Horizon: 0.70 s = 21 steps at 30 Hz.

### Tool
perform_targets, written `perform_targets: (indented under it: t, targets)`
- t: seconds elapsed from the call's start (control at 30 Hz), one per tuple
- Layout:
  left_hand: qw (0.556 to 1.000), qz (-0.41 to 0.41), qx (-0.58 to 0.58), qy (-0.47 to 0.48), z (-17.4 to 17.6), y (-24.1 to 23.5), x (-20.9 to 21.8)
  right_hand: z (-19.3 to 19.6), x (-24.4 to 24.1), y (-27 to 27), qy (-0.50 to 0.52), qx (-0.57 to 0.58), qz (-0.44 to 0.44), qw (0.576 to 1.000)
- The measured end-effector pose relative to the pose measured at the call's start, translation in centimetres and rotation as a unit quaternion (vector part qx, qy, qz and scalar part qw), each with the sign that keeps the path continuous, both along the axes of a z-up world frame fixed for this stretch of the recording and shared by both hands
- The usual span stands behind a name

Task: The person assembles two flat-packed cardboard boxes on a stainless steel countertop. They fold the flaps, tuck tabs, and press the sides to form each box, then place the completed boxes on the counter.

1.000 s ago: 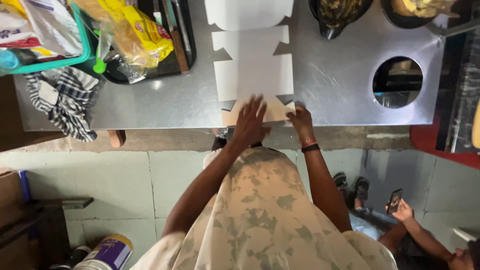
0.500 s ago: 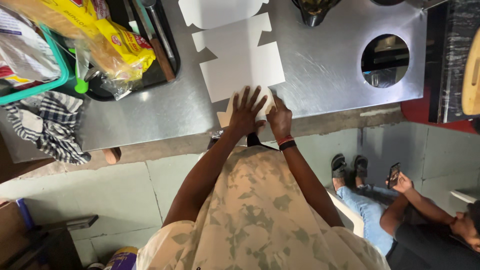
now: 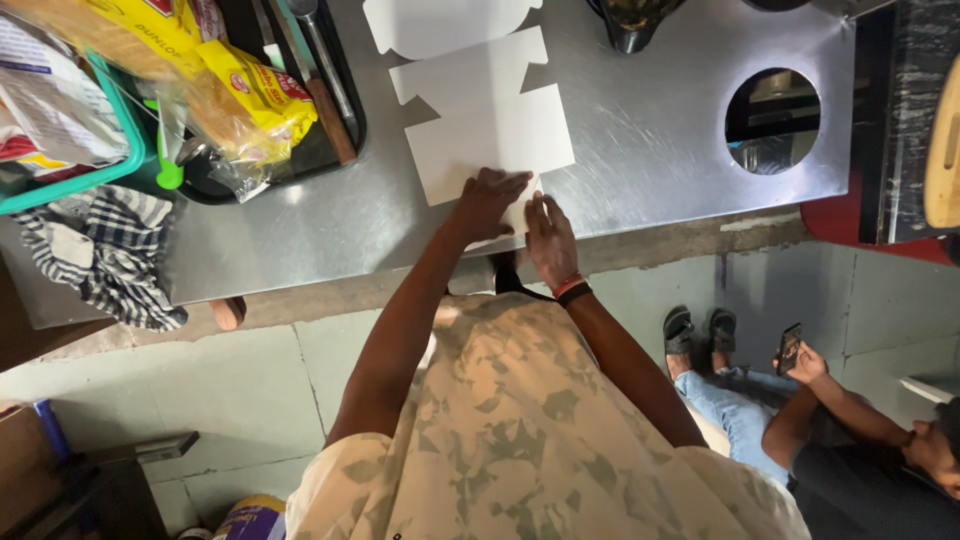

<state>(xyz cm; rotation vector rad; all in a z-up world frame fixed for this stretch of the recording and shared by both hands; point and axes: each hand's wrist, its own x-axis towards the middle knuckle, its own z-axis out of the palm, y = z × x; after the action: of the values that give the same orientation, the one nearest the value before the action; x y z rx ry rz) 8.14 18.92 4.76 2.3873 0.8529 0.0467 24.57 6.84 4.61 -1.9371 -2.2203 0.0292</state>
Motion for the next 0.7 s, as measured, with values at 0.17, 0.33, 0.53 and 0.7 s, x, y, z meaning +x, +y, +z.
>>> perform_targets:
  t: [0.17,0.33,0.53,0.7]
  targets:
    - [0.993,-0.048,0.069,0.082,0.2,1.3,1.8,0.4,-0.1,0.2,-0.004,0.003,0.025,1.000]
    - [0.990,-0.037,0.070,0.114,0.4,1.9,2.9,1.2,1.0,0.0,0.078,-0.004,0.034,0.996]
    - [0.977,-0.010,0.112,0.179,0.3,0.4,3.4,1.9,0.7,-2.6,0.196,0.044,-0.002,0.980]
    - [0.982,-0.015,0.084,0.169,0.5,0.7,3.5,4.0,0.2,-2.5,0.235,0.028,-0.041,0.971]
